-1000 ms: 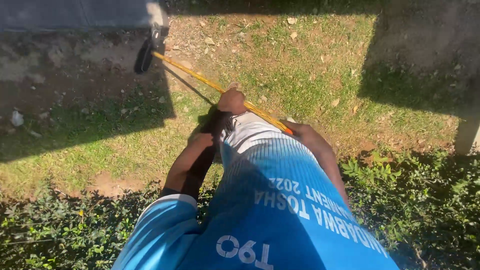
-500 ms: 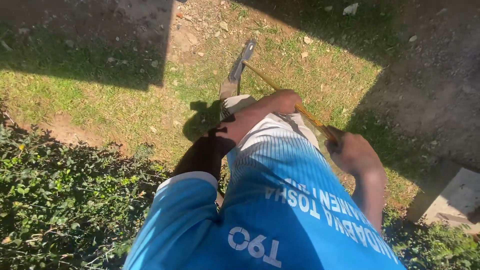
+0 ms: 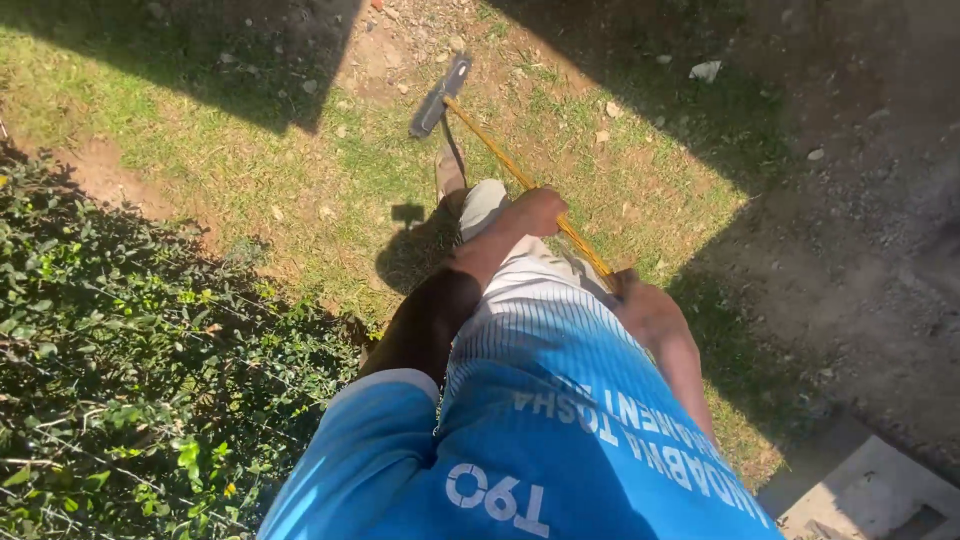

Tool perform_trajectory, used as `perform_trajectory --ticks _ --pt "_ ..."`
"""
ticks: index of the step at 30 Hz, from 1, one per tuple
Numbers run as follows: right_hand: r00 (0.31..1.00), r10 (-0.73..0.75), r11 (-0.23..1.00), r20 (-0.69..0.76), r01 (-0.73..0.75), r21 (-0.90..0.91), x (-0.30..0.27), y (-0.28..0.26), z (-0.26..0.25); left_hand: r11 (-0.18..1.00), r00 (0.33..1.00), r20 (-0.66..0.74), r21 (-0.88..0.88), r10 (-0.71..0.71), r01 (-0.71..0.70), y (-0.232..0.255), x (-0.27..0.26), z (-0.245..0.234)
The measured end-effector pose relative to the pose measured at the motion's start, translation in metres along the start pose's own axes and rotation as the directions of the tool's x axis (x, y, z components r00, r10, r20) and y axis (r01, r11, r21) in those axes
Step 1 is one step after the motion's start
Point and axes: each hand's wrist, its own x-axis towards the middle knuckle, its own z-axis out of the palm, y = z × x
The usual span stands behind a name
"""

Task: The person sweeps dirt and debris along an outdoor path using a broom.

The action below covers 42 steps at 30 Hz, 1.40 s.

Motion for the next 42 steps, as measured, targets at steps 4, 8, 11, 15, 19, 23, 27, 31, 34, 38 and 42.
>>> perform_trajectory --ticks 4,8,11,15,19,23,27,31,34,38,42 --pt "1.0 -0.007 1.0 -0.003 0.006 -0.013 0.028 0.028 0.021 0.995 0.997 0.043 0.082 0.057 -0.061 -0.012 0.013 0.039" --pt "0.983 -0.176 0.97 -0.05 0.182 0.164 0.107 0.063 0.047 0.984 0.993 -0.041 0.135 -0.108 0.113 -0.033 0.034 0.036" --pt "0.97 -0.241 0.951 -0.027 0.242 0.195 0.098 0.058 0.041 0.962 0.966 -0.078 0.105 -0.247 0.254 -0.037 0.026 0.042" --pt "0.98 -0.185 0.982 0.079 0.181 0.06 0.094 0.055 0.005 0.975 0.98 0.016 0.105 -0.197 0.195 -0.014 0.017 -0.011" --pt "0.997 -0.023 0.983 0.077 0.036 -0.182 0.063 0.06 -0.01 0.99 0.979 0.15 0.045 -0.141 0.136 0.029 0.025 -0.014" --pt "0.999 -0.04 0.998 0.026 0.041 -0.05 0.107 0.069 0.011 0.995 0.969 0.231 0.073 -0.084 0.069 -0.006 0.066 0.024" --pt "0.997 -0.069 0.998 0.02 0.07 -0.003 0.136 0.073 0.019 0.993 0.969 0.241 0.118 -0.055 0.028 -0.028 0.09 0.04" --pt "0.999 -0.034 0.999 -0.024 0.034 0.027 0.106 0.039 -0.046 0.993 0.952 0.294 0.107 -0.088 0.058 -0.002 0.09 -0.023" --pt "1.0 -0.022 0.999 0.019 0.022 -0.024 0.093 0.035 -0.072 0.998 0.955 0.292 0.057 -0.043 0.027 0.016 0.085 -0.059" --pt "0.997 -0.063 0.998 0.047 0.064 -0.02 0.09 -0.007 -0.073 0.999 0.96 0.278 0.018 -0.037 0.033 -0.011 0.069 -0.064" --pt "0.995 -0.087 0.996 0.048 0.086 0.027 0.163 -0.022 -0.025 0.961 0.974 0.167 0.254 -0.155 0.109 -0.093 0.071 -0.059"
